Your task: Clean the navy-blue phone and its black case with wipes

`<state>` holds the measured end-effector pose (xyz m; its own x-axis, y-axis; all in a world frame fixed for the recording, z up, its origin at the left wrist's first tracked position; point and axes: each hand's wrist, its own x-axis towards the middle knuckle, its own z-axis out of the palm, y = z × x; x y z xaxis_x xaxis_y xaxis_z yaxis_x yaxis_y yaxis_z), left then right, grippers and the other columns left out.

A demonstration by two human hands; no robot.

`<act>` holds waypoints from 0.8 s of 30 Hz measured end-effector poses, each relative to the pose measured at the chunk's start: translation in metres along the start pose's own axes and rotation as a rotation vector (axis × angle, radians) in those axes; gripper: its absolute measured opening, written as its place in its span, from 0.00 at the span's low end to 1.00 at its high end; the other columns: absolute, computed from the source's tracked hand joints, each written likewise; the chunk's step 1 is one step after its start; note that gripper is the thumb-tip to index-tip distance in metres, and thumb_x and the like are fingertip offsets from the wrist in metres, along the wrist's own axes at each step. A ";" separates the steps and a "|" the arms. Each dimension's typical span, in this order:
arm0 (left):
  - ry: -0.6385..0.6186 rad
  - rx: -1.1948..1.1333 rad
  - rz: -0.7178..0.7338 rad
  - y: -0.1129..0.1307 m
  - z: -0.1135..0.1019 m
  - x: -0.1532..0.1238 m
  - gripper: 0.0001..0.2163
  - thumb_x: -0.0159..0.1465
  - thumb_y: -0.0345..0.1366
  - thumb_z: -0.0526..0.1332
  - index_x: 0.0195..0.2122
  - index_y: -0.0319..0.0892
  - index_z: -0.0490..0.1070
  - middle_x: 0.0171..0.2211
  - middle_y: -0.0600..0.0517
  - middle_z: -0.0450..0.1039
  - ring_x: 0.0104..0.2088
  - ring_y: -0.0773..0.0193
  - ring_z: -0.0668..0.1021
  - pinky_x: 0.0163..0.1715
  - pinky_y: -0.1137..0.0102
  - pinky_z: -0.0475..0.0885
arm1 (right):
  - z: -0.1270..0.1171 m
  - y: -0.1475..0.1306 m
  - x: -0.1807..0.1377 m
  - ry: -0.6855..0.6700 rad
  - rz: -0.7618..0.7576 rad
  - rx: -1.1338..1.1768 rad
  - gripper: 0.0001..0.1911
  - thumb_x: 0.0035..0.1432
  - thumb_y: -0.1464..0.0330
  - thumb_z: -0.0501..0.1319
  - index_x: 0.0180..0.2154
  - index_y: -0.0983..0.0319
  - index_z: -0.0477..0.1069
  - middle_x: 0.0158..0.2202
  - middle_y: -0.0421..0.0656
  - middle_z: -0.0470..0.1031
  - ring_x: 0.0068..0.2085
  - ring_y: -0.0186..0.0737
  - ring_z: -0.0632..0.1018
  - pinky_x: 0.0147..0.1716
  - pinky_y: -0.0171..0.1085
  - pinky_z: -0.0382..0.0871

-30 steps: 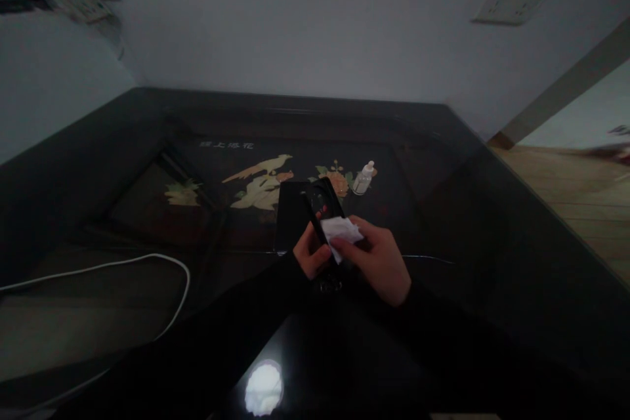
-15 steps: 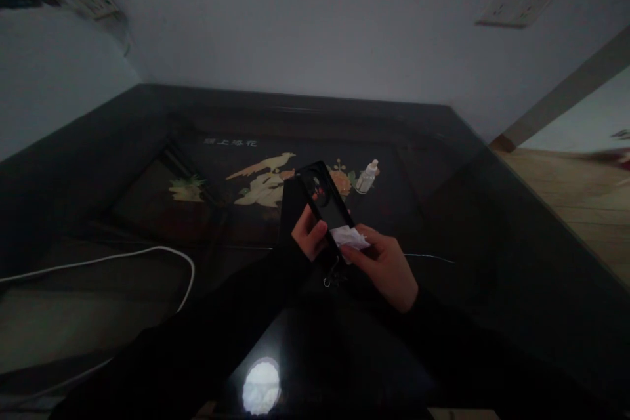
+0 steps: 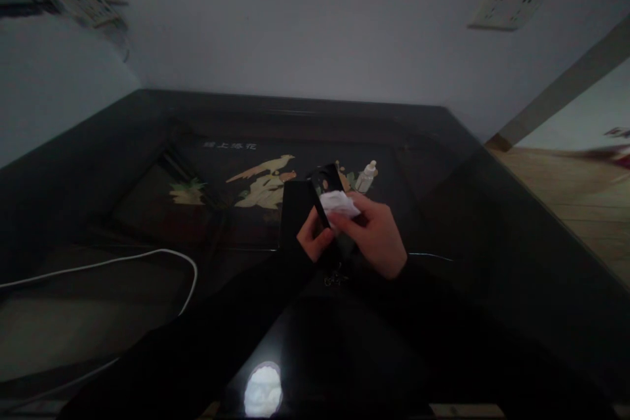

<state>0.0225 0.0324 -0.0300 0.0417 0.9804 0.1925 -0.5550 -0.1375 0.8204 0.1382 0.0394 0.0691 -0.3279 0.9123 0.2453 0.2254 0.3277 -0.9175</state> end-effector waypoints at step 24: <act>0.016 -0.065 0.099 -0.017 -0.008 0.000 0.33 0.49 0.51 0.64 0.55 0.47 0.59 0.60 0.43 0.57 0.51 0.49 0.71 0.46 0.59 0.68 | -0.002 0.016 -0.039 -0.032 0.066 -0.065 0.05 0.53 0.68 0.60 0.32 0.63 0.71 0.30 0.41 0.72 0.32 0.36 0.72 0.33 0.33 0.65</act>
<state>0.0256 0.0357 -0.0481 -0.0292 0.9647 0.2616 -0.6084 -0.2247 0.7611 0.1562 0.0090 0.0457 -0.3395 0.9244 0.1739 0.3060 0.2833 -0.9089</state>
